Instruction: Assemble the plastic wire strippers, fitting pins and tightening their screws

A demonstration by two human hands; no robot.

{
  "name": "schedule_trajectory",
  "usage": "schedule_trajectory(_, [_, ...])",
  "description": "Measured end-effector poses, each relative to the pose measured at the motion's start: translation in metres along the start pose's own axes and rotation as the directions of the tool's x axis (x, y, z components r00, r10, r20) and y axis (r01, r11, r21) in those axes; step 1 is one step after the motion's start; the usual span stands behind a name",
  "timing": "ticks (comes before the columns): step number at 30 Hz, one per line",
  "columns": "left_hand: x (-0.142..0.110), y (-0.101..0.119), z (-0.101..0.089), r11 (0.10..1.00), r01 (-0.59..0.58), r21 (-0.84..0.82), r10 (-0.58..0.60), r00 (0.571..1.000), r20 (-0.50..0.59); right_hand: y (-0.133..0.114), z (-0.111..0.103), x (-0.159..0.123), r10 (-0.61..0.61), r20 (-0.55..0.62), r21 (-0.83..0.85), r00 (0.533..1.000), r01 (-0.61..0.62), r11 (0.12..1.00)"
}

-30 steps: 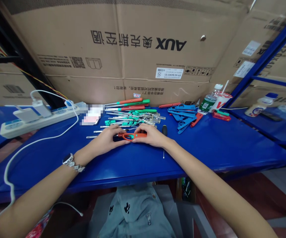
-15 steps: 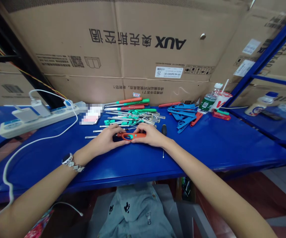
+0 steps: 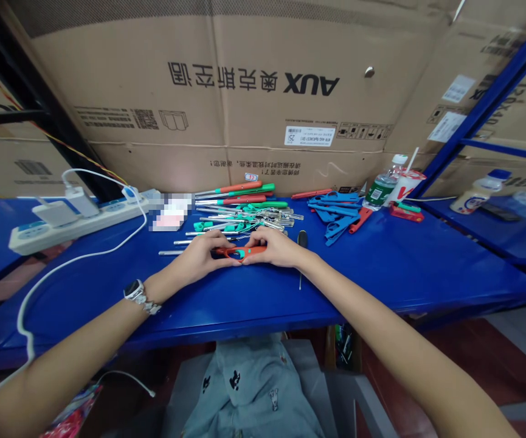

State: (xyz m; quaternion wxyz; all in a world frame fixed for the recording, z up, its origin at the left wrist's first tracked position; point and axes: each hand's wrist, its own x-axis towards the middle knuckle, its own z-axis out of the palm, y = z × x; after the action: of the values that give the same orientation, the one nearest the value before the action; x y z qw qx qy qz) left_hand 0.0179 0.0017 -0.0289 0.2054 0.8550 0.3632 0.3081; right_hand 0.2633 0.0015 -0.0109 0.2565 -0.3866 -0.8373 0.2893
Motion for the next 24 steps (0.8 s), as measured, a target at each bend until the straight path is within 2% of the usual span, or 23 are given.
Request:
schedule_trajectory(5, [-0.001, -0.001, -0.001, 0.998, -0.023, 0.063, 0.023, 1.0, 0.002, -0.002, -0.004, 0.003, 0.011, 0.05, -0.057, 0.999, -0.008, 0.998])
schedule_trajectory(10, [-0.006, 0.001, -0.003, 0.981, -0.062, 0.186, 0.059, 0.998, 0.022, -0.017, -0.011, 0.003, 0.008, 0.146, -0.268, 0.989, 0.032, 0.963])
schedule_trajectory(13, [-0.007, 0.0, -0.003, 0.97, -0.095, 0.223, 0.087, 0.995, 0.045, -0.03, -0.003, 0.002, 0.058, 0.148, -0.449, 0.987, 0.014, 0.893])
schedule_trajectory(16, [-0.008, -0.001, -0.003, 0.97, -0.098, 0.224, 0.092, 0.995, 0.036, -0.041, 0.014, 0.003, 0.083, 0.087, -0.668, 0.993, -0.004, 0.744])
schedule_trajectory(19, [-0.009, -0.001, -0.003, 0.971, -0.084, 0.222, 0.085, 0.996, 0.006, -0.046, 0.027, 0.007, 0.12, 0.019, -0.763, 0.993, -0.063, 0.643])
schedule_trajectory(24, [-0.01, 0.005, -0.007, 0.943, -0.097, 0.318, 0.101, 0.995, 0.005, -0.043, 0.027, 0.016, 0.148, 0.007, -0.777, 0.989, -0.088, 0.623])
